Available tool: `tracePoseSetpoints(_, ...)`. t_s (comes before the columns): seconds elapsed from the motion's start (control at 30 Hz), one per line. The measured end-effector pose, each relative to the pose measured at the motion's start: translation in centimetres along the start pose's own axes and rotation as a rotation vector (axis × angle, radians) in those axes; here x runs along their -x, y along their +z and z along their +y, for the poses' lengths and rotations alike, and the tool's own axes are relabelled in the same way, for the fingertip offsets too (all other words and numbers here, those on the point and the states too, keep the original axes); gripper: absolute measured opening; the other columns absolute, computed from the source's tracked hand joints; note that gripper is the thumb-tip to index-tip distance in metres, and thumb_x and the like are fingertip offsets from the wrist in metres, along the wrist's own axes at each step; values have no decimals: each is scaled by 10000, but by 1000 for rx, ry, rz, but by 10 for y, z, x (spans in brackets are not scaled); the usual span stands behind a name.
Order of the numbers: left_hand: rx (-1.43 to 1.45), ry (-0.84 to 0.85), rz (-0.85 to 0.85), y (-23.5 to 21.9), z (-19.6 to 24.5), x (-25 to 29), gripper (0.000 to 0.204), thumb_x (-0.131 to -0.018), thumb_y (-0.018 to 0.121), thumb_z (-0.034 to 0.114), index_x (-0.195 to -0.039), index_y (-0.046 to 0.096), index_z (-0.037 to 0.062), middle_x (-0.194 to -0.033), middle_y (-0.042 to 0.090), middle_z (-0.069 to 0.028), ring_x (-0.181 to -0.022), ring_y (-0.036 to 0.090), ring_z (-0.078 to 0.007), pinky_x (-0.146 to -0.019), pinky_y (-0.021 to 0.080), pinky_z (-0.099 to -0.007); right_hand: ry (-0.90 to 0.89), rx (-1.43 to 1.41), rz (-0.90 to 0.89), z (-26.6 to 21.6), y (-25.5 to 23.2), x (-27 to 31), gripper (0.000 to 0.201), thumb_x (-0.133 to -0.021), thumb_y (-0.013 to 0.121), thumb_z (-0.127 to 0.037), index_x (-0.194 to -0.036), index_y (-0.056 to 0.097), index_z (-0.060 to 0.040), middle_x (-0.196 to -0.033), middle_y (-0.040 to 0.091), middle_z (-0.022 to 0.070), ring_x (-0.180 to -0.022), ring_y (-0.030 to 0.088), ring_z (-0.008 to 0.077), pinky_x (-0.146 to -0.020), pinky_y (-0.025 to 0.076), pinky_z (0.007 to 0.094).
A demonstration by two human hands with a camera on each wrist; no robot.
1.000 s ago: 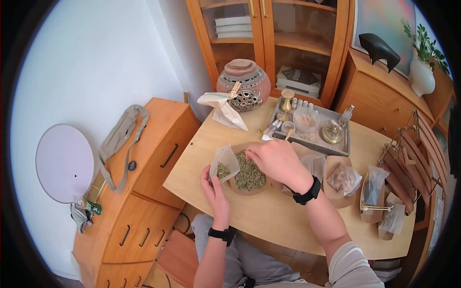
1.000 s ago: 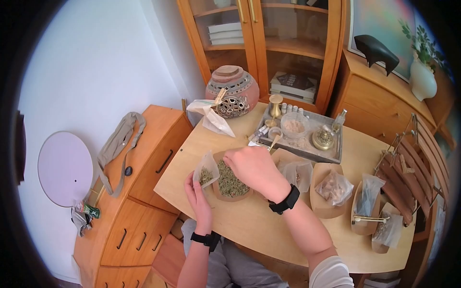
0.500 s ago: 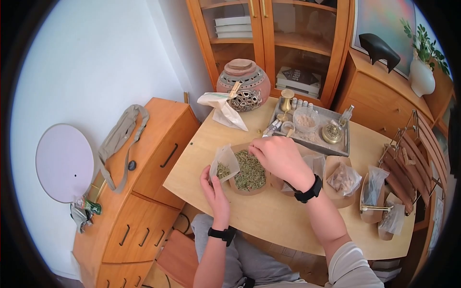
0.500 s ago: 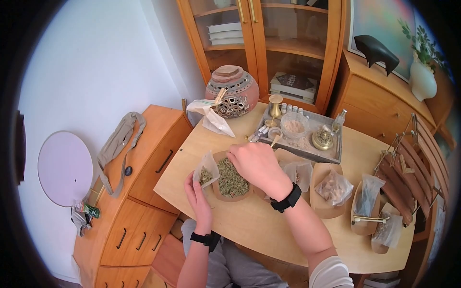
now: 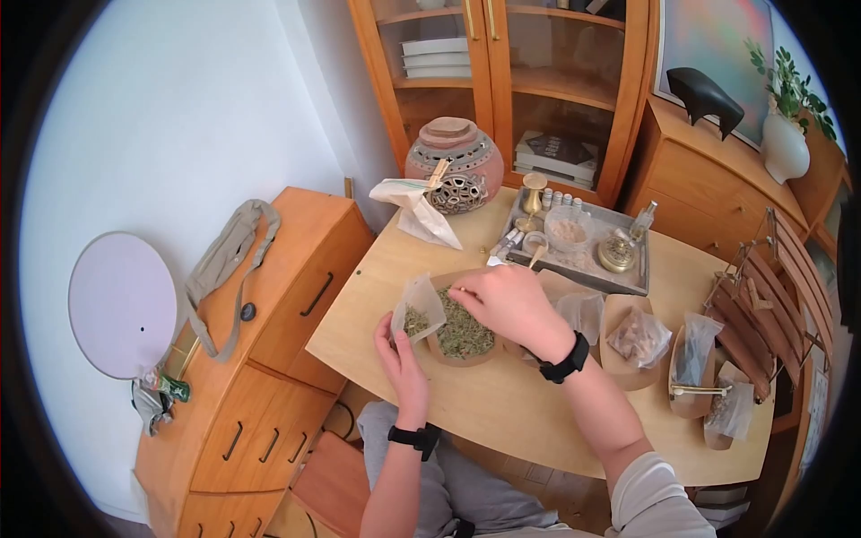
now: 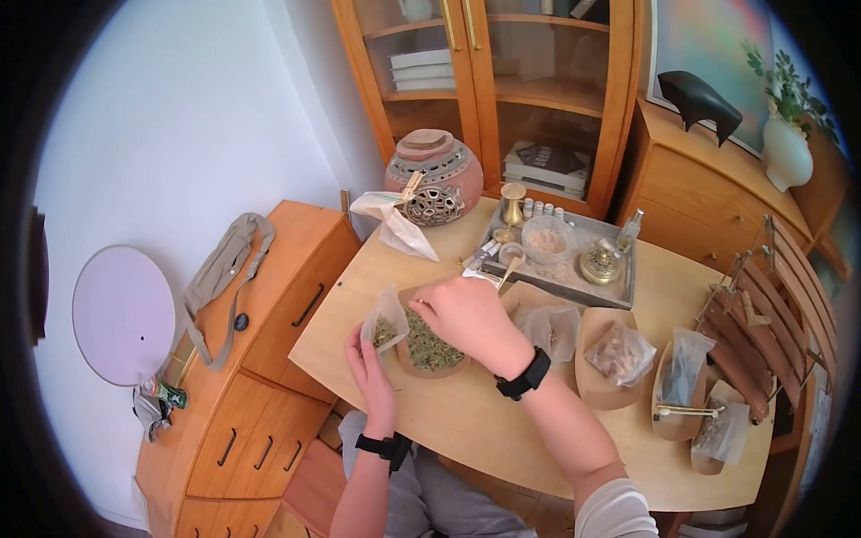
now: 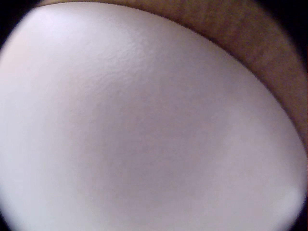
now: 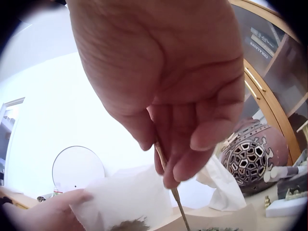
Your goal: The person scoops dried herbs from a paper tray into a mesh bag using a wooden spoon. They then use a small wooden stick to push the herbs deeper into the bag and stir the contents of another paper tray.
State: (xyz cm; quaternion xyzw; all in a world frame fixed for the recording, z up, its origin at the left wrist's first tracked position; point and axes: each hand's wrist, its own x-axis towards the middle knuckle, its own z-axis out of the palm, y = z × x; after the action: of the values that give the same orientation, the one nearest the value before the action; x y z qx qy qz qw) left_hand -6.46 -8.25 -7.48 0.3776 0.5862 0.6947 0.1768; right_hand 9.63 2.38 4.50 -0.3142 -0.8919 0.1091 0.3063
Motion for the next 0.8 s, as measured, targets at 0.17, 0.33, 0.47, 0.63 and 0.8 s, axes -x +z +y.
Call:
tracePoseSetpoints(0.17,10,5,16,0,0,-1,411,-1155,404,277,-1437,463,-15,-1404,519,-131,-1320,485,-212,-1147,368,-356,57,60,-74,-1,-2,-2,233,-943,708,-285,-878,819,-90,-724,723,143,-704,711,338,-672,573,434)
tracePoseSetpoints(0.33,-2,2,10,0,3,0,416,-1156,396,285,-1437,463,-14,-1410,516,-131,-1328,478,-212,-1152,360,-358,81,73,-97,1,0,-1,230,-943,712,-287,-888,821,-92,-724,725,151,-704,714,336,-671,575,438)
tracePoseSetpoints(0.47,5,-11,16,1,4,1,424,-1157,390,297,-1439,462,-12,-1412,513,-131,-1331,475,-213,-1155,354,-357,49,-37,3,1,9,-2,245,-953,692,-296,-880,806,-92,-725,720,152,-711,716,342,-661,574,442)
tracePoseSetpoints(0.63,10,-15,17,1,7,1,434,-1159,383,309,-1442,460,-11,-1414,512,-130,-1332,474,-214,-1155,355,-355,0,-54,-50,-1,12,2,273,-975,655,-284,-850,786,-80,-721,712,159,-700,711,357,-646,569,456)
tracePoseSetpoints(0.8,14,-25,20,1,5,1,437,-1159,383,309,-1446,456,-11,-1416,511,-130,-1332,476,-216,-1156,355,-358,-64,-72,-39,1,20,3,272,-992,629,-266,-850,769,-81,-726,707,163,-696,702,369,-631,554,469)
